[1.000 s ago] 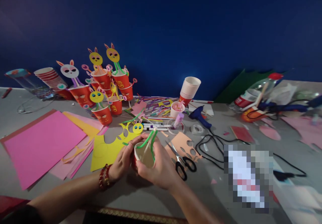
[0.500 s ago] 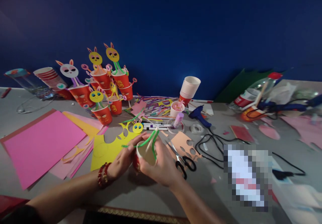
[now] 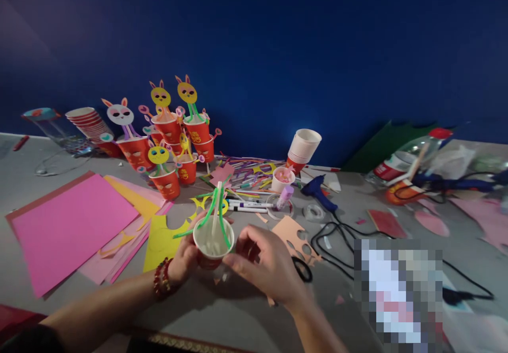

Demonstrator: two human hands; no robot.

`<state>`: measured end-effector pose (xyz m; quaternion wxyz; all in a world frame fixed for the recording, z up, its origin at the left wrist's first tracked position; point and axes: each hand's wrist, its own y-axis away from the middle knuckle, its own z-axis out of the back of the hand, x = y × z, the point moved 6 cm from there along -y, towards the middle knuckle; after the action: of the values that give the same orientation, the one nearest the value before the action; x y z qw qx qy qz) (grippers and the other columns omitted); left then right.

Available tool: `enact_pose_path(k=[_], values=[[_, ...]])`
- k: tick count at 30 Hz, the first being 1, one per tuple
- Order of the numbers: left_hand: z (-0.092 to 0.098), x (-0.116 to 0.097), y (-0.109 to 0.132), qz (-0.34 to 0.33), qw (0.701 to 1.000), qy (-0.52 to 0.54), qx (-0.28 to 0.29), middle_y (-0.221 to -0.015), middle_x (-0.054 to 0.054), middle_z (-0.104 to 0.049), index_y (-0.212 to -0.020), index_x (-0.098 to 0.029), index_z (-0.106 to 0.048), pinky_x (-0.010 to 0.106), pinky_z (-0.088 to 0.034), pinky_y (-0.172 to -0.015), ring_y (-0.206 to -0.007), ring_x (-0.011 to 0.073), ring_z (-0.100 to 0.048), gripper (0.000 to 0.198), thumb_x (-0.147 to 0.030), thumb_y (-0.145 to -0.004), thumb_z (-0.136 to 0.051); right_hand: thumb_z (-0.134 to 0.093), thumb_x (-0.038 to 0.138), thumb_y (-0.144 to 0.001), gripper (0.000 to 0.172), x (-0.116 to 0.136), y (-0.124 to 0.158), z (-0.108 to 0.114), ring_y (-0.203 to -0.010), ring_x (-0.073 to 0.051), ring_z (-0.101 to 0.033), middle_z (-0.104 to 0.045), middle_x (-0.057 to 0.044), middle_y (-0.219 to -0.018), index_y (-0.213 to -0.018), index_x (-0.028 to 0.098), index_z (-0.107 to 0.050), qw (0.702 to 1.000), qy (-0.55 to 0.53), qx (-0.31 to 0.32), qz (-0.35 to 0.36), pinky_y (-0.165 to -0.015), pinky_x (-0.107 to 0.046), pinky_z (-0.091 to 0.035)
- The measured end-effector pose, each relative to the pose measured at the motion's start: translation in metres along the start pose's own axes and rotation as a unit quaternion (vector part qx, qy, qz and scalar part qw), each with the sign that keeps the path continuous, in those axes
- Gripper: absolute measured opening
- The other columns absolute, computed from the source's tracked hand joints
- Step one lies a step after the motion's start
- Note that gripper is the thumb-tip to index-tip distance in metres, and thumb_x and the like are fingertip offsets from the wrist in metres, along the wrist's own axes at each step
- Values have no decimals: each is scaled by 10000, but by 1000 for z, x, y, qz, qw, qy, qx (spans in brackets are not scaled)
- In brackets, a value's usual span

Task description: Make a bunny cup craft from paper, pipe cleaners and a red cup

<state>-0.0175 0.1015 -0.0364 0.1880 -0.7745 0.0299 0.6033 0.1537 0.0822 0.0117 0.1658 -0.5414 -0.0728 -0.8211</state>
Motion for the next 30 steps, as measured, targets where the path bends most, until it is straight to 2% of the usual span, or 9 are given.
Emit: enact_pose_path(k=[3, 6, 8, 12, 14, 18, 24, 27, 30], values=[[0, 2, 1, -5, 999, 6, 37, -1260, 166, -640, -1408, -194, -479, 466, -515, -949, -1131, 355, -611, 977, -698, -626, -778, -696, 514, -857, 340, 6, 1, -8, -613, -137, -537, -577, 26, -676, -755, 205, -596, 998, 37, 45, 15, -548, -228, -375], [-3, 4, 0, 22, 997, 30, 68, -1238, 154, -636, -1410, -203, -466, 452, -520, -927, -1063, 332, -628, 1110, -707, -495, -841, -660, 506, -889, 349, 8, 0, -11, -620, -132, -535, -581, 26, -680, -732, 201, -590, 997, 36, 51, 37, -557, -217, -372], [-5, 1, -2, 30, 995, 40, 84, -1237, 152, -631, -1405, -201, -470, 460, -509, -951, -1074, 335, -620, 1140, -711, -459, -850, -665, 485, -891, 339, 7, -1, -12, -626, -131, -541, -580, 27, -683, -725, 201, -581, 997, 30, 55, 38, -561, -212, -375], [0, -10, -4, -3, 998, 4, 61, -1241, 162, -629, -1368, -183, -515, 493, -483, -997, -1120, 343, -603, 914, -673, -642, -778, -651, 397, -908, 301, 7, -1, -11, -634, -128, -536, -568, 24, -702, -708, 205, -535, 997, 3, 63, 48, -574, -211, -382], [4, -12, -4, -21, 999, 1, 49, -1238, 166, -630, -1339, -171, -538, 502, -483, -992, -1118, 345, -603, 860, -674, -674, -746, -631, 333, -913, 282, 9, -1, -9, -663, -135, -535, -567, 16, -723, -696, 209, -500, 996, -8, 58, 63, -597, -216, -392], [9, -9, -4, -28, 999, 17, 34, -1224, 173, -640, -1295, -153, -570, 496, -490, -971, -1095, 345, -609, 848, -677, -653, -751, -600, 263, -907, 261, 8, -1, -6, -690, -147, -534, -570, 6, -739, -695, 217, -456, 996, -6, 43, 72, -624, -233, -397], [12, 5, -1, 31, 999, 45, 1, -1156, 150, -676, -1307, -163, -563, 448, -486, -945, -986, 302, -645, 872, -681, -636, -765, -595, 314, -917, 288, 7, -2, -6, -648, -138, -501, -548, 20, -702, -697, 221, -432, 997, 8, 39, 63, -601, -239, -380], [12, 10, 0, 60, 997, 51, -6, -1109, 137, -691, -1300, -163, -570, 436, -490, -928, -944, 284, -647, 866, -695, -641, -751, -595, 333, -923, 287, 10, -2, -6, -639, -134, -496, -535, 26, -685, -696, 216, -465, 997, 25, 33, 72, -592, -238, -370], [11, 12, 0, 63, 997, 50, -11, -1065, 128, -697, -1284, -159, -585, 459, -468, -976, -967, 293, -640, 855, -690, -636, -757, -585, 401, -936, 259, 11, -3, -4, -664, -146, -535, -574, 10, -726, -763, 211, -554, 996, -4, 19, 90, -612, -242, -407]])
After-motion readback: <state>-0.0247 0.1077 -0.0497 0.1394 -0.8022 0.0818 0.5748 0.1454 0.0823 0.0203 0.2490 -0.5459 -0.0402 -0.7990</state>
